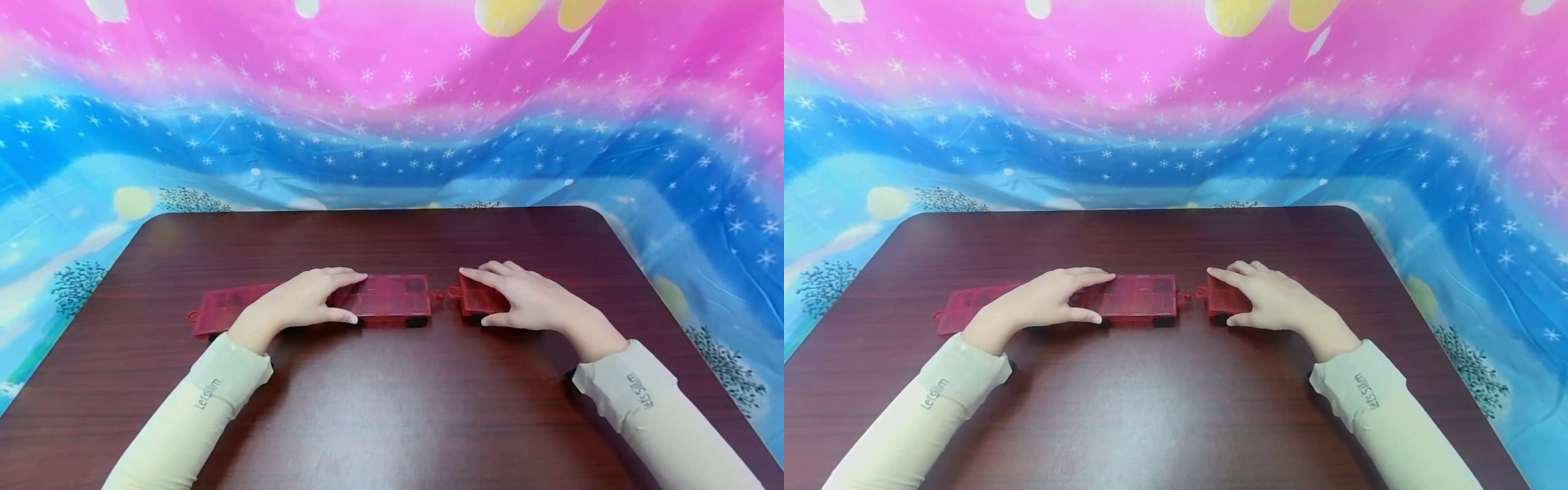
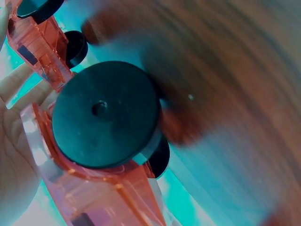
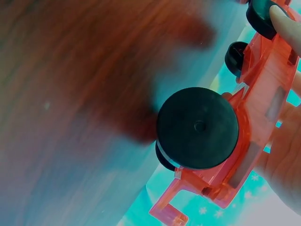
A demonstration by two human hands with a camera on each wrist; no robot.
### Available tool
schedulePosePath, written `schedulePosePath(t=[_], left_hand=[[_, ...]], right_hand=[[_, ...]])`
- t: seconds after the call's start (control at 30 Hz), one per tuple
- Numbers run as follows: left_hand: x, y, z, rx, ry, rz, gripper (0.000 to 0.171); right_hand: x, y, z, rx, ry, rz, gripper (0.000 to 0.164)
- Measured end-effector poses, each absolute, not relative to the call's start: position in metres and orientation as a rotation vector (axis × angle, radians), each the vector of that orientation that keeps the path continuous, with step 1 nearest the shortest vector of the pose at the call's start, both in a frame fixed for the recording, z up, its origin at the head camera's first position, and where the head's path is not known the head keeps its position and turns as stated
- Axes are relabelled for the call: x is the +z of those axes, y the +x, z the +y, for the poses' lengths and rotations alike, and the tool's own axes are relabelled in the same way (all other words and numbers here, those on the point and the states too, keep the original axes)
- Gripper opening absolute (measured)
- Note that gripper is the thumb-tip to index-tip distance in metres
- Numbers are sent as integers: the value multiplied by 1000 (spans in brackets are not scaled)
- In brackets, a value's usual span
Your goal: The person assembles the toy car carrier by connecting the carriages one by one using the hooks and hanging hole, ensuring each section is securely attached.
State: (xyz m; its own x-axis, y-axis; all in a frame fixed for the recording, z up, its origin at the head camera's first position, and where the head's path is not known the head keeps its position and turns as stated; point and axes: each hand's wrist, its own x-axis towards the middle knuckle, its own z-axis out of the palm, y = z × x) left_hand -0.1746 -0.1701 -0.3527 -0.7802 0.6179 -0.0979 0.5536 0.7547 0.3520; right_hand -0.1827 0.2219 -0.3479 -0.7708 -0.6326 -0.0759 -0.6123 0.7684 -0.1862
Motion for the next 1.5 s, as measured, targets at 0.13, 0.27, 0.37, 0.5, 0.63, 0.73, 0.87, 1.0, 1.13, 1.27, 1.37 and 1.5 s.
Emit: schedulePosePath(t=[0.13, 0.27, 0.37, 0.5, 0.63, 0.73, 0.87, 1.0, 1.13, 1.27, 1.37, 1.5], left_hand=[[-353, -176, -170, 458, 913, 2745, 80], [-353, -176, -170, 460, 907, 2743, 80], [-353, -176, -171, 461, 906, 2741, 80], [-352, -176, -170, 465, 909, 2740, 80], [-353, -175, -171, 469, 903, 2741, 80], [-353, -175, -171, 470, 893, 2741, 80], [-354, -176, -170, 466, 882, 2741, 80], [-353, -176, -170, 465, 876, 2739, 80], [-352, -175, -170, 466, 867, 2735, 80], [-350, -173, -170, 472, 864, 2730, 80], [-348, -173, -170, 473, 862, 2725, 80], [-348, -173, -170, 467, 852, 2722, 80]], right_hand=[[-348, -183, 220, -249, -1002, 2823, 89], [-349, -183, 218, -262, -1000, 2817, 89], [-350, -183, 217, -270, -1004, 2815, 89], [-350, -183, 215, -275, -1032, 2825, 89], [-351, -184, 213, -271, -1059, 2829, 89], [-352, -186, 211, -260, -1058, 2825, 89], [-352, -187, 209, -260, -1068, 2823, 89], [-352, -187, 206, -256, -1050, 2816, 87], [-352, -185, 205, -241, -1027, 2813, 86], [-352, -185, 204, -234, -1032, 2815, 85], [-352, -185, 204, -231, -1029, 2816, 85], [-353, -185, 203, -239, -1037, 2816, 85]])
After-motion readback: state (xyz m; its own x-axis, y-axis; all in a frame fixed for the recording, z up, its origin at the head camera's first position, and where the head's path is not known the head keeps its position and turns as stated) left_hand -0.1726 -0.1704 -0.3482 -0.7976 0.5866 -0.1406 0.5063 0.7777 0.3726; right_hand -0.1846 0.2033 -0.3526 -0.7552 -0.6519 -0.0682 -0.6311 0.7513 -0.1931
